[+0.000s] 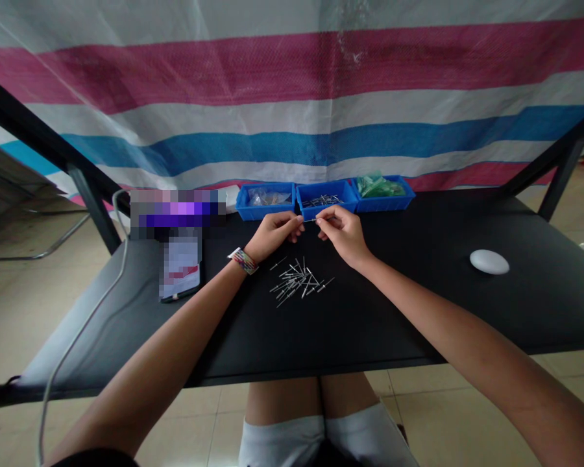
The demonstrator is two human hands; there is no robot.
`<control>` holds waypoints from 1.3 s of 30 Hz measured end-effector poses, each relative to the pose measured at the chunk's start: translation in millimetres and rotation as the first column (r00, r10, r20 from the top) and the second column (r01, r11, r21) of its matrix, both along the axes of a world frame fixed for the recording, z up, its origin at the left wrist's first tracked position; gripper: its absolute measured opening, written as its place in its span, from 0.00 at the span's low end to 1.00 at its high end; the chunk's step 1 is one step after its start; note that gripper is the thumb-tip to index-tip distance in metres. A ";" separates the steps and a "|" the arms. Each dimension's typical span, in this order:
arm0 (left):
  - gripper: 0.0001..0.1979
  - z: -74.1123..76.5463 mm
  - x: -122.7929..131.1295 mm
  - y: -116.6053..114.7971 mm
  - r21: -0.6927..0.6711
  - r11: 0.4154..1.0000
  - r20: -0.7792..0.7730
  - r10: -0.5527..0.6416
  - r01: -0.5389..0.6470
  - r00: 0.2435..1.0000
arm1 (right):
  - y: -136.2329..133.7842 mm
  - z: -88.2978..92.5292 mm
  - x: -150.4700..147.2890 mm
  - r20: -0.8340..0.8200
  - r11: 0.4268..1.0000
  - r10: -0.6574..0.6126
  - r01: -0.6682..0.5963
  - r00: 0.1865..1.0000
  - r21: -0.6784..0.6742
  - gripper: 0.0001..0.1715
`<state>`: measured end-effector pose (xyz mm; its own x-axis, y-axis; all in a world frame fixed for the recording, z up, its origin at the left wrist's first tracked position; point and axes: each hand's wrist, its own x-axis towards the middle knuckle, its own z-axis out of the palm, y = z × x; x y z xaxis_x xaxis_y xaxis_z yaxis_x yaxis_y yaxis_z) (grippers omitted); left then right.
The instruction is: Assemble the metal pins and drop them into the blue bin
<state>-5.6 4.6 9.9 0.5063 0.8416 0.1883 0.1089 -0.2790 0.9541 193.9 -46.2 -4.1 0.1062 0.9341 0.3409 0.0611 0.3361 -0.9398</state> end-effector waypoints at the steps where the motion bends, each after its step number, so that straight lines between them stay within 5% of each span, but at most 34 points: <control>1: 0.25 0.1 0.0 -0.1 -0.008 1.000 0.007 -0.002 0.002 1.000 | 0.0 0.1 0.1 0.008 1.000 -0.001 0.001 1.000 0.004 0.12; 10: 0.23 -3.0 -1.6 3.8 -0.001 1.000 0.008 -0.010 0.010 1.000 | 3.3 -3.6 0.9 0.051 1.000 0.025 -0.024 0.998 -0.015 0.21; 20: 0.27 -4.4 -2.2 5.0 0.004 1.000 -0.032 0.000 0.000 0.999 | 4.6 -4.0 0.7 -0.030 0.996 0.059 -0.061 0.998 -0.068 0.13; 32: 0.21 -1.0 -3.1 1.2 -0.018 1.000 0.009 -0.017 0.017 1.000 | 4.5 -5.3 1.4 0.045 0.998 0.057 -0.056 0.997 -0.025 0.21; 39: 0.25 -3.3 -2.9 2.9 -0.006 1.000 -0.041 0.003 -0.003 0.999 | 3.4 -3.1 1.0 -0.041 0.995 0.080 -0.082 0.996 -0.054 0.16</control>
<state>-8.5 7.6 6.6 0.5112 0.8439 0.1627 0.1487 -0.2733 0.9504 194.9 -42.8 -7.2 0.0418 0.9575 0.2852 -0.0009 0.2855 -0.9584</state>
